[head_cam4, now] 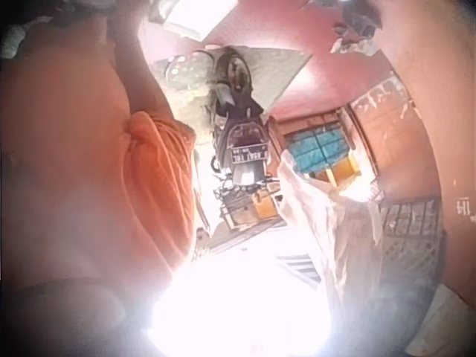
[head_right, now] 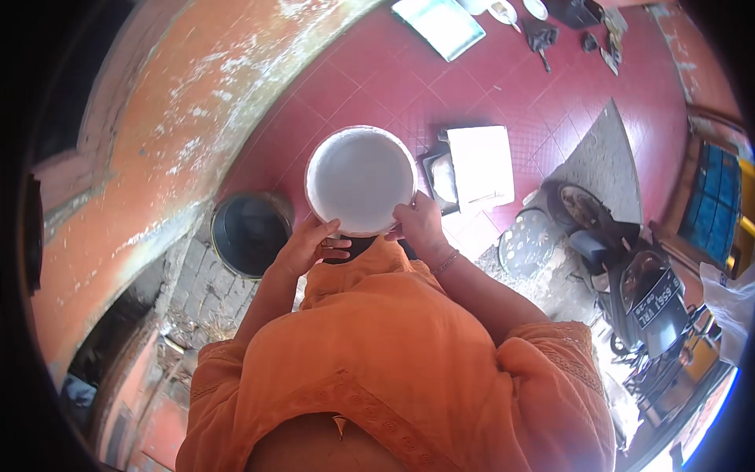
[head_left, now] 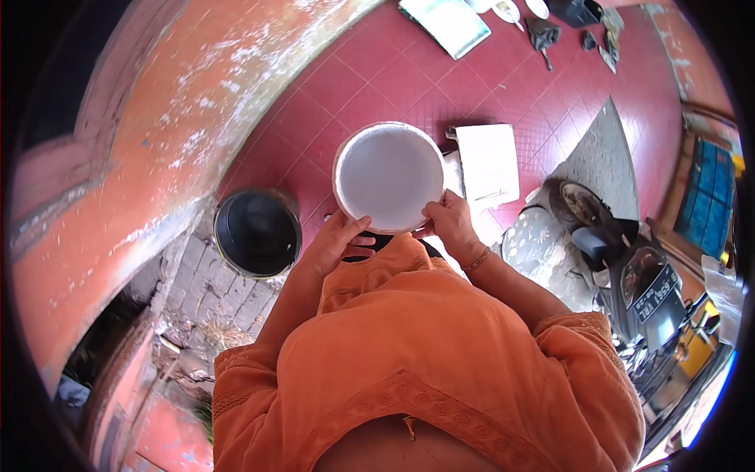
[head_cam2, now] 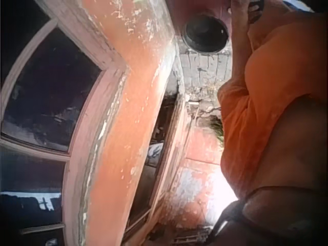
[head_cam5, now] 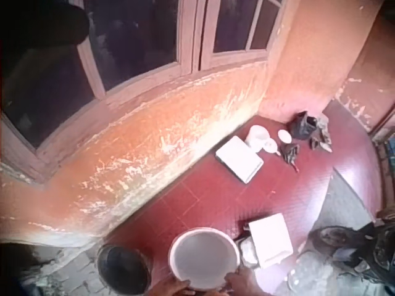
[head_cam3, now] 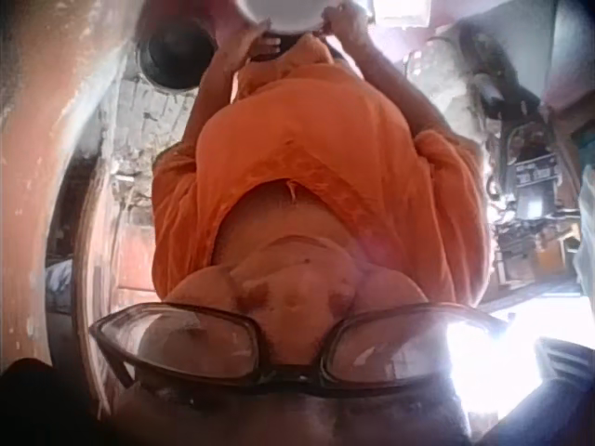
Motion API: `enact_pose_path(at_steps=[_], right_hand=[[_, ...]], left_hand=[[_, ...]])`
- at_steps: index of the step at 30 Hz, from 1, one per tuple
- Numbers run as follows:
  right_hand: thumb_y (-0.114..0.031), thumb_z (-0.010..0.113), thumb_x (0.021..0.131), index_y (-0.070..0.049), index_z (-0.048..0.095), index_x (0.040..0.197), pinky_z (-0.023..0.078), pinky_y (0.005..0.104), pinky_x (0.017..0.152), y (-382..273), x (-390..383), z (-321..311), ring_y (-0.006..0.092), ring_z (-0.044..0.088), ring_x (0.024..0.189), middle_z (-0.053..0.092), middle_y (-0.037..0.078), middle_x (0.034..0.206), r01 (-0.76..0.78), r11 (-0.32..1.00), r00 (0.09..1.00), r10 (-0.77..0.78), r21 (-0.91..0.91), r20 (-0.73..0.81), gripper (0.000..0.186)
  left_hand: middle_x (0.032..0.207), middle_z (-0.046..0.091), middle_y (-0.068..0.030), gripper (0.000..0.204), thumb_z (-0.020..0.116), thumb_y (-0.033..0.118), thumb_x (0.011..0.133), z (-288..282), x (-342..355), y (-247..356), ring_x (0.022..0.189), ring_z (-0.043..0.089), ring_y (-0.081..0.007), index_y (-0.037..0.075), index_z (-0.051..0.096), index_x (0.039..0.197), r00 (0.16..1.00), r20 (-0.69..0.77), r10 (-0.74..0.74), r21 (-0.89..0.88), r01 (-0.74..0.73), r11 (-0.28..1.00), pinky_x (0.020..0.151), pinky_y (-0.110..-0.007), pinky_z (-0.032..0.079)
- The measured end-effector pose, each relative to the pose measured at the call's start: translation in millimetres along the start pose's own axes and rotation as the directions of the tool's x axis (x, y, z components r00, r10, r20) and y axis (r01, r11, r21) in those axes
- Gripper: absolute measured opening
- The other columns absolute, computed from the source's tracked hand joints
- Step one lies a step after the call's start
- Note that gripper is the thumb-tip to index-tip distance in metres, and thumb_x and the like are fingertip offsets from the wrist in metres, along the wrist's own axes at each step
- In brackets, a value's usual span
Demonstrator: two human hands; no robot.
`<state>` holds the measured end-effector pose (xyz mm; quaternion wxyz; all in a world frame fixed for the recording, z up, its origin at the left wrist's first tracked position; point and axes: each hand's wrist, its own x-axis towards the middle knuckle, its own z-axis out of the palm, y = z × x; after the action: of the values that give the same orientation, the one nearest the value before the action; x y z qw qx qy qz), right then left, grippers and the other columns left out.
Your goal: The person pours water from a bucket into a container, stirs the mixture with a brush, and then pours paint into a tray to mix it with the brush.
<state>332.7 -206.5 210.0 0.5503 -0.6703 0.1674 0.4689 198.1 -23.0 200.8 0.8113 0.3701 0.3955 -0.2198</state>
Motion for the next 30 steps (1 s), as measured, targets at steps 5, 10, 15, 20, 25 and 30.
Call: enact_pose_path(at_steps=[5, 10, 15, 20, 25, 30], right_hand=[[-0.002, 0.05, 0.076, 0.011, 0.049, 0.105, 0.057, 0.0291, 0.052, -15.3, 5.8, -33.7, 0.0211, 0.064, 0.067, 0.058, 0.015, 0.083, 0.07, 0.998, 0.997, -0.07, 0.002, -0.017, 0.032], [-0.003, 0.05, 0.077, 0.01, 0.05, 0.104, 0.056, 0.0292, 0.054, -28.8, 17.2, -54.9, 0.0207, 0.065, 0.066, 0.06, 0.015, 0.079, 0.107, 0.994, 0.994, -0.106, 0.017, -0.027, 0.03], [-0.006, 0.052, 0.08, 0.008, 0.049, 0.107, 0.055, 0.0279, 0.054, -47.2, 33.2, -52.5, 0.0187, 0.063, 0.061, 0.061, 0.014, 0.076, 0.127, 0.986, 0.992, -0.124, 0.11, -0.034, 0.031], [-0.014, 0.058, 0.088, 0.003, 0.047, 0.117, 0.056, 0.0265, 0.062, -74.0, 53.1, -40.6, 0.0162, 0.064, 0.07, 0.061, 0.011, 0.082, 0.128, 0.979, 0.991, -0.134, 0.162, 0.029, 0.036], [-0.026, 0.061, 0.086, 0.002, 0.036, 0.133, 0.052, 0.0289, 0.074, -76.2, 69.3, -47.1, 0.0191, 0.06, 0.088, 0.058, 0.015, 0.11, 0.104, 0.913, 0.981, -0.16, 0.394, 0.112, 0.06], [-0.021, 0.058, 0.087, 0.009, 0.039, 0.128, 0.053, 0.0292, 0.07, -15.9, 67.5, -98.8, 0.0215, 0.062, 0.081, 0.059, 0.017, 0.104, -0.039, 0.879, 0.987, 0.109, 0.476, -0.12, 0.054]], left_hand=[[0.111, 0.053, -0.019, 0.053, 0.057, 0.018, 0.082, 35.7, 33.7, 20.0, 0.092, 0.061, -0.0266, -0.001, 0.037, 0.127, 0.999, 0.024, -0.047, -0.015, 0.047, 0.999, 0.07, -0.039, 0.057], [0.11, 0.054, -0.0196, 0.047, 0.049, 0.007, 0.081, 66.7, 58.9, 46.1, 0.095, 0.06, -0.032, -0.003, 0.037, 0.126, 0.999, -0.05, 0.016, -0.12, -0.022, 0.993, 0.071, -0.044, 0.057], [0.107, 0.054, -0.0204, 0.051, 0.045, 0.002, 0.074, 73.7, 80.1, 92.4, 0.09, 0.062, -0.0324, -0.006, 0.037, 0.123, 0.998, -0.015, 0.063, -0.066, -0.064, 0.996, 0.068, -0.041, 0.059], [0.108, 0.054, -0.0201, 0.049, 0.045, 0.003, 0.073, 54.7, 104.1, 149.1, 0.089, 0.062, -0.0308, -0.008, 0.039, 0.121, 1.0, -0.003, 0.029, 0.072, -0.029, 0.997, 0.066, -0.041, 0.059], [0.114, 0.052, -0.0202, 0.056, 0.048, 0.005, 0.072, 40.7, 121.6, 207.9, 0.096, 0.059, -0.0339, -0.003, 0.036, 0.126, 0.997, -0.073, 0.004, 0.197, 0.011, 0.98, 0.07, -0.046, 0.056], [0.112, 0.054, -0.0202, 0.053, 0.048, 0.006, 0.073, 47.2, 147.2, 257.0, 0.094, 0.06, -0.0329, -0.004, 0.038, 0.124, 0.995, -0.104, -0.003, 0.252, 0.029, 0.967, 0.072, -0.044, 0.056]])
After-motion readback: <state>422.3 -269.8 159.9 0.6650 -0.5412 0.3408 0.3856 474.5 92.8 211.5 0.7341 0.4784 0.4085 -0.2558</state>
